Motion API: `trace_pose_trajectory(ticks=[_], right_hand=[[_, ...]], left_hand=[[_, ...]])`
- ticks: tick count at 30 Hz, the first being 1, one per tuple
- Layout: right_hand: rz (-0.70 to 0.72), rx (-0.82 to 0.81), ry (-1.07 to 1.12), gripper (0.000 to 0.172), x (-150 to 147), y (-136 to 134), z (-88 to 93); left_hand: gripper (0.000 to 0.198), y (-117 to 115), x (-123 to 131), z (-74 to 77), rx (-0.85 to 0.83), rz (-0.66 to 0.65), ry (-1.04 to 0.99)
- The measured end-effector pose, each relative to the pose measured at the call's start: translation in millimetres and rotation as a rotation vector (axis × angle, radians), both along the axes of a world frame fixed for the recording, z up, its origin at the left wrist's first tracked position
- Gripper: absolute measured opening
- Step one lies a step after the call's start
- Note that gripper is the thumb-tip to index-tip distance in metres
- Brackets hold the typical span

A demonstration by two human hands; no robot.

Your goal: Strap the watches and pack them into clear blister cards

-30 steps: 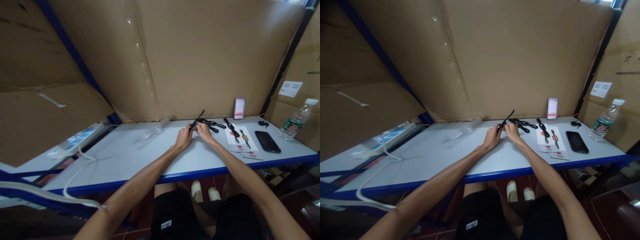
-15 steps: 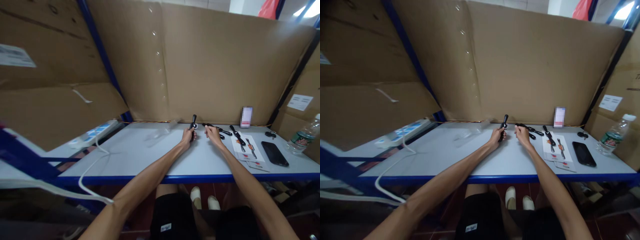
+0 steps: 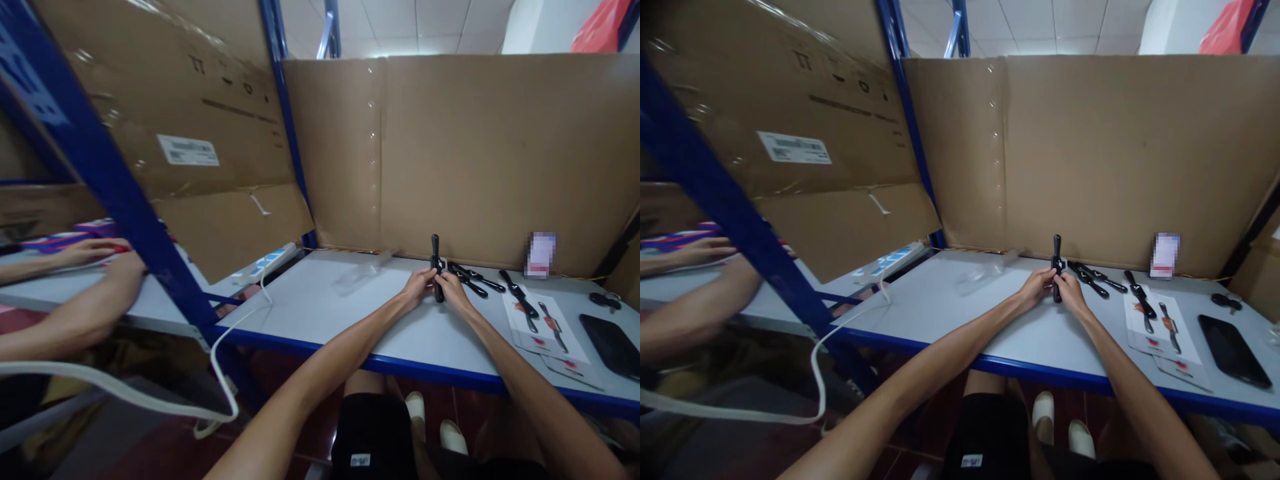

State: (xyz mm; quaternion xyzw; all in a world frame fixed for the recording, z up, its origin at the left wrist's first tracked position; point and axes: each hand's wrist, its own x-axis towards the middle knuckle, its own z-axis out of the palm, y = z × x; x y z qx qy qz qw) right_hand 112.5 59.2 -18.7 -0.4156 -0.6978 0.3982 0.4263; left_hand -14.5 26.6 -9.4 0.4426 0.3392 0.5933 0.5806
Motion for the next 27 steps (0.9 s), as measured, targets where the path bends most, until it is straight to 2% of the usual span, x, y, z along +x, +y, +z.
trace_pose_trajectory(ticks=[2,4,7,10,13,15,17,19,23,27], right_hand=[[-0.105,-0.019,-0.057,0.033,4.4,-1.1,7.3],[-0.258,0.011,-0.237,0.036,11.1,-2.1,14.2],[-0.434,0.059,-0.57,0.035,23.5,-3.1,19.2],[-0.462,0.041,-0.781,0.037,32.4,-4.9,18.3],[-0.45,0.039,-0.891,0.037,33.9,-8.9,17.1],[-0.442,0.055,-0.925,0.037,32.5,-12.2,17.5],[-0.438,0.092,-0.935,0.036,31.1,-14.9,18.0],[-0.433,0.126,-0.931,0.034,30.8,-16.1,17.9],[-0.414,0.148,-0.931,0.031,32.7,-15.6,15.4],[-0.415,0.231,-0.967,0.031,34.3,-16.5,12.9]], left_hand=[[0.035,0.2,-0.9,0.7,0.017,-0.014,0.105],[0.033,-0.4,-3.5,2.1,0.041,0.018,0.272],[0.03,-4.2,-12.0,7.8,0.144,0.247,0.7],[0.043,-9.1,-28.0,18.5,0.29,0.499,1.142],[0.055,-10.6,-50.8,27.6,0.35,0.722,1.42],[0.058,-9.6,-68.2,29.1,0.283,0.878,1.556],[0.06,-8.7,-85.4,27.1,0.154,0.98,1.637],[0.062,-8.7,-100.3,24.0,0.026,0.988,1.67],[0.048,-11.1,-117.4,22.6,-0.161,0.859,1.679],[0.033,-10.2,-113.8,24.7,-0.139,0.731,1.699]])
